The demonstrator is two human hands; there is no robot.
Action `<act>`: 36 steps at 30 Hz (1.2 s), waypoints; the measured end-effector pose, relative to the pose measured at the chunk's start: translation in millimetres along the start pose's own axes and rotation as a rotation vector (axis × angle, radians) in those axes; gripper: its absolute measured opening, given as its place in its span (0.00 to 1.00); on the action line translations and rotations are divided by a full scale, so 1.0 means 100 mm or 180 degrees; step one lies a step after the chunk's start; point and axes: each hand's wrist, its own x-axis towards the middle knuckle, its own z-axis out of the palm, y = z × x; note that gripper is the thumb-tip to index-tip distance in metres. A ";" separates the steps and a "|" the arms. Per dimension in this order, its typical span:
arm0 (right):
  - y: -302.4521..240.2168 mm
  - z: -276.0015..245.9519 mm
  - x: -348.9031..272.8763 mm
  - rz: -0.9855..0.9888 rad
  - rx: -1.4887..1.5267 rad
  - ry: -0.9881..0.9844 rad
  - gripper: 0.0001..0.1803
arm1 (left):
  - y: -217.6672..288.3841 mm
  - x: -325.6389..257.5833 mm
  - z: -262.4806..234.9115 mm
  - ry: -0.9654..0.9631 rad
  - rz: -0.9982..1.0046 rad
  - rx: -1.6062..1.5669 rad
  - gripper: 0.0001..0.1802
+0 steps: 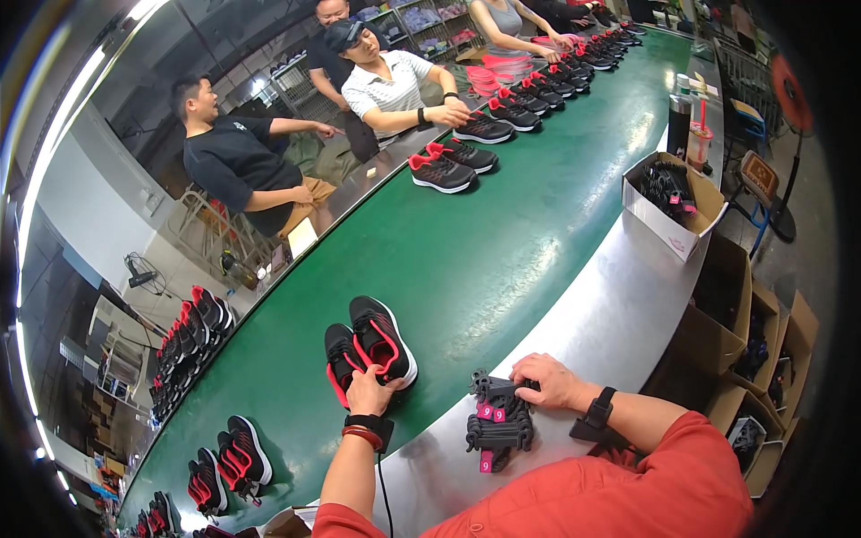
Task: Attaching plastic hangers or tags to sneakers on a factory conveyor belt.
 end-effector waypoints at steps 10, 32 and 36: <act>0.00 0.01 0.01 -0.0003 0.0009 0.0008 0.06 | -0.11 -0.04 -0.01 0.0122 0.0027 0.0007 0.30; -0.04 -0.01 0.02 0.0051 -0.0032 -0.0057 0.06 | -0.38 -0.14 -0.02 0.0142 -0.0075 0.0022 0.30; -0.03 -0.01 0.02 0.0058 -0.0036 -0.0059 0.06 | -0.41 -0.16 -0.05 0.0152 -0.0079 0.0018 0.30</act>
